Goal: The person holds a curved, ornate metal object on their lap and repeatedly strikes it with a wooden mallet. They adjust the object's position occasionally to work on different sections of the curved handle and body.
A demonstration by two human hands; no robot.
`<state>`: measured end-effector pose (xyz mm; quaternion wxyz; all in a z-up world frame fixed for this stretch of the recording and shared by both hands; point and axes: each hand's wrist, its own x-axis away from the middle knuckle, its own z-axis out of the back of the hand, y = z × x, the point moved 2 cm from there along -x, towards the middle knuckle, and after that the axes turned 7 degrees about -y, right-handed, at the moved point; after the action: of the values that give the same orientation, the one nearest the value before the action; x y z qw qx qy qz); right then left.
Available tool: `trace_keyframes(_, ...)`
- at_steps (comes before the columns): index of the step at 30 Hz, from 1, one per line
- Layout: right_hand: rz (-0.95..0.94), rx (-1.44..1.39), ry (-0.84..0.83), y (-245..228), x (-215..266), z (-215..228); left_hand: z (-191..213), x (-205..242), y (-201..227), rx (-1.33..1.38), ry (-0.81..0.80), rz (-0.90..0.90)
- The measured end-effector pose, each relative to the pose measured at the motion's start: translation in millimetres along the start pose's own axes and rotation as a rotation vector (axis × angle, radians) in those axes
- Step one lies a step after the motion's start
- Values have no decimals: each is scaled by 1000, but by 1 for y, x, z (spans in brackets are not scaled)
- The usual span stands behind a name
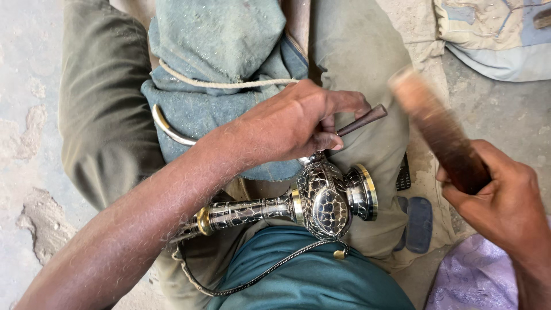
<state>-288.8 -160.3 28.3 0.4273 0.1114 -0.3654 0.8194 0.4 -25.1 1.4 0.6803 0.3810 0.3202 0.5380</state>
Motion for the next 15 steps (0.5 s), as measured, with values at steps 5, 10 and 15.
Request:
trace_keyframes(5, 161, -72, 119, 10, 6, -5, -3, 5, -3, 31, 6, 42)
trace_keyframes(10, 169, -270, 141, 0, 3, 1, -1, 2, -1, 21, -3, 72)
trace_keyframes(15, 139, -155, 46, -2, 1, -5, 2, 0, 4, -34, 3, 21)
